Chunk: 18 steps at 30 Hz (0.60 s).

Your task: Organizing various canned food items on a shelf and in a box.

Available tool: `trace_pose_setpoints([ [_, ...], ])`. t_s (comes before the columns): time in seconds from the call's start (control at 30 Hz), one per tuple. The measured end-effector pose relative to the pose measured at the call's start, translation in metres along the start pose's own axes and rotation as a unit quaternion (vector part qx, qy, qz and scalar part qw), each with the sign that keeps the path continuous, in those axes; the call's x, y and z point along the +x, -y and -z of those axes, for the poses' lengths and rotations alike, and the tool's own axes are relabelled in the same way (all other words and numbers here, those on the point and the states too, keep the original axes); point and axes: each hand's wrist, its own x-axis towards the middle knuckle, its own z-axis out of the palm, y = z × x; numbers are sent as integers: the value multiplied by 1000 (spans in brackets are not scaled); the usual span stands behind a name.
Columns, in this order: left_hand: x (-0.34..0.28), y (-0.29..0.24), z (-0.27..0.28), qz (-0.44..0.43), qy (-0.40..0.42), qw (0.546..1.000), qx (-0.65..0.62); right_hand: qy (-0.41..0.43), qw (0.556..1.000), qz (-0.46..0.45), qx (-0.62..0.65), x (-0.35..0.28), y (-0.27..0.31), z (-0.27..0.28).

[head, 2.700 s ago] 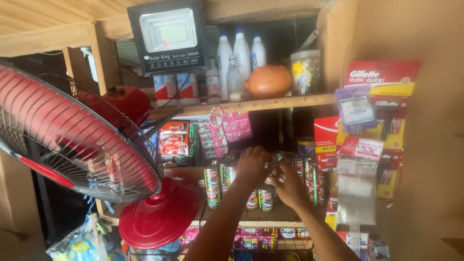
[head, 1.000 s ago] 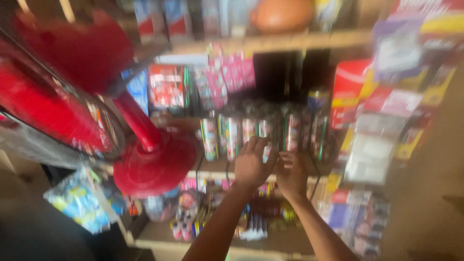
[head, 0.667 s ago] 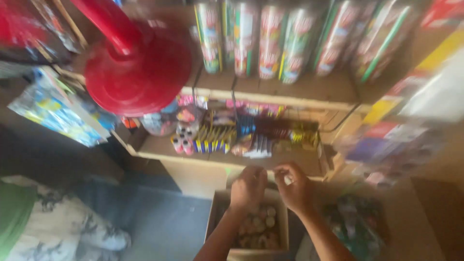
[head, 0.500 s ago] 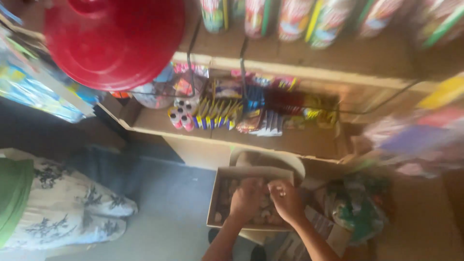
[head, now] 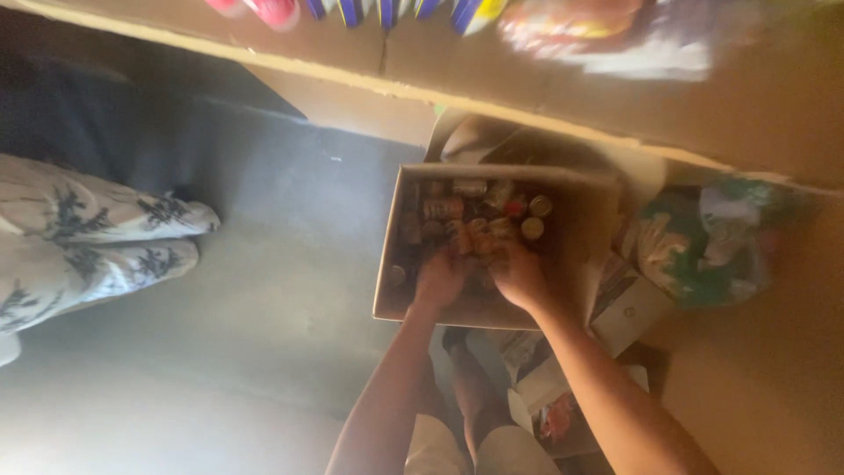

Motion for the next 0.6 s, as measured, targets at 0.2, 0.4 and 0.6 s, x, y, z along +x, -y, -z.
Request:
trace_pose_setpoints([
  [0.2, 55, 43, -37, -31, 62, 997, -33, -38, 998, -20, 44, 57, -29, -26],
  [0.4, 79, 36, -49, -138, 14, 990, -17, -39, 994, -100, 25, 65, -27, -26],
  [0.6, 81, 17, -26, -103, 89, 991, -6, -16, 994, -106, 5, 94, -51, -43],
])
